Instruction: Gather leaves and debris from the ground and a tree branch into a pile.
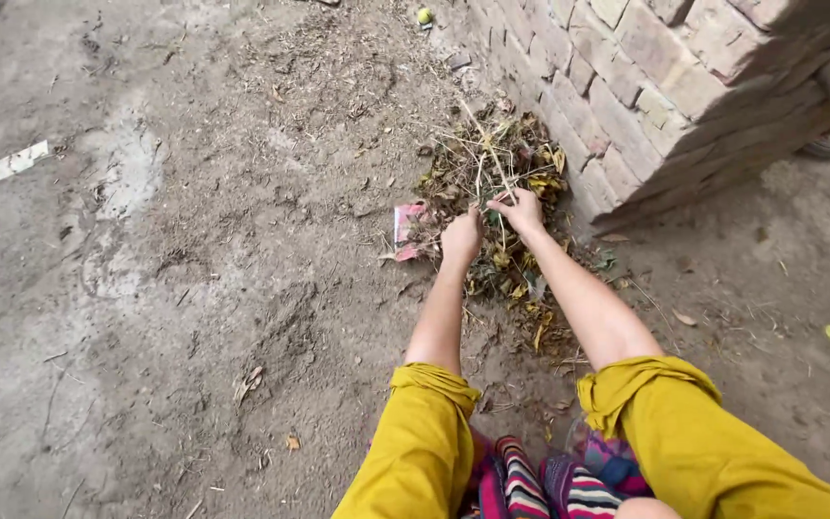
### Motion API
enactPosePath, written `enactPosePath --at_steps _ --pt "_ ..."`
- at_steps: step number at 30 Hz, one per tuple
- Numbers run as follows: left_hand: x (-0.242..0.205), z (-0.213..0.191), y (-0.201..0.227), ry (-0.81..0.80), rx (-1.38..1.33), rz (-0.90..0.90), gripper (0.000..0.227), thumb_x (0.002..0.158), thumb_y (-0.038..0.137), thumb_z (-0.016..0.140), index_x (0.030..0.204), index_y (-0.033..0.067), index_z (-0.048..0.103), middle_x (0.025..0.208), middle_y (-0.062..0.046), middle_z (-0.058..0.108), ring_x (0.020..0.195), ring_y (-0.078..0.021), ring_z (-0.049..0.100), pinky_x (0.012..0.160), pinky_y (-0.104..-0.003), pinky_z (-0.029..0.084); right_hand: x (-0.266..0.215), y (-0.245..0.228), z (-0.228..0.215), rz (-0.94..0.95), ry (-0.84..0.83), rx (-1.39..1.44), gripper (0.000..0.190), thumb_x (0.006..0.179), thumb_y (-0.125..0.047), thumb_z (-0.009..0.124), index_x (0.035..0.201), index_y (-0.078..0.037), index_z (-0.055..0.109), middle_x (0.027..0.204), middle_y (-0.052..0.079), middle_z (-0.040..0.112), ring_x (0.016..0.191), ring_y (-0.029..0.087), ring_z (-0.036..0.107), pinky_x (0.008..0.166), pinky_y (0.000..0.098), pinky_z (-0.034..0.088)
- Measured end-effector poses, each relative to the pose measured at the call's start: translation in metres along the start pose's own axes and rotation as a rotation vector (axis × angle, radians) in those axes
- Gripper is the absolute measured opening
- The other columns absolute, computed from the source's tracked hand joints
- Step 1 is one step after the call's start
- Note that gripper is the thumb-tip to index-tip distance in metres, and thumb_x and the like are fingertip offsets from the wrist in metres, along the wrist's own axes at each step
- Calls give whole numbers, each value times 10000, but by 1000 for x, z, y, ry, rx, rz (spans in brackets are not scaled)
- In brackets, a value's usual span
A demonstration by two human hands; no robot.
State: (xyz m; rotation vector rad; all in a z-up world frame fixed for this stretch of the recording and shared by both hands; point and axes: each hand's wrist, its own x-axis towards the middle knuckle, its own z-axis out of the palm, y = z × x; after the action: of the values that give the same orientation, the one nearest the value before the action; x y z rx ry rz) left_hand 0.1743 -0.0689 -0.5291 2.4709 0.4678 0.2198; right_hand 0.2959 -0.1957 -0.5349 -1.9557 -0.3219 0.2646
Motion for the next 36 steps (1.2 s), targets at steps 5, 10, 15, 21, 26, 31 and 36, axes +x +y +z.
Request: enactPosePath --at_steps 5,10,15,21,26,31,36 --pt "2 -29 33 78 23 77 219 1015 266 513 1063 138 684 920 -161 750 860 -368 731 721 -506 572 -24 -50 -25 -188 131 -222 252 799 -269 915 897 -93 763 853 46 771 718 133 695 652 306 534" --pt "1 -34 37 125 11 -73 247 1036 235 472 1071 149 701 874 -165 743 825 -361 737 698 -501 582 -50 -105 -10 -271 219 -258 248 770 -260 919 862 -95 759 833 60 768 673 135 686 617 331 530" --pt "5 -43 14 272 49 -191 251 996 237 534 984 57 708 861 -161 750 794 -343 754 670 -471 604 -59 -109 42 -440 319 -404 198 740 -223 906 806 -126 747 789 51 744 637 169 623 565 369 502" --pt "5 -40 -16 199 171 -215 237 955 227 612 848 78 762 824 -149 760 756 -307 761 649 -439 607 -64 -112 60 -504 296 -488 199 801 -247 851 839 -113 709 729 16 685 623 152 561 520 337 432" --pt "14 -32 -44 180 512 12 178 964 170 610 872 146 761 862 -85 759 808 -250 766 651 -390 608 -49 -81 53 -33 -77 -470 162 930 -344 754 940 -184 779 648 24 656 518 116 454 491 319 314" --pt "-7 -85 -4 354 281 142 332 1020 382 572 903 113 727 834 -104 696 742 -238 644 608 -395 511 -23 -43 46 -147 -194 -165 216 1003 -332 660 1003 -147 772 788 6 719 656 94 581 629 292 454" --pt "-4 -94 6 459 147 155 338 990 437 595 898 157 760 838 -35 683 777 -195 565 719 -392 395 -15 -43 42 -159 -253 112 234 1008 -323 633 996 -123 755 887 -16 754 776 83 658 796 294 539"
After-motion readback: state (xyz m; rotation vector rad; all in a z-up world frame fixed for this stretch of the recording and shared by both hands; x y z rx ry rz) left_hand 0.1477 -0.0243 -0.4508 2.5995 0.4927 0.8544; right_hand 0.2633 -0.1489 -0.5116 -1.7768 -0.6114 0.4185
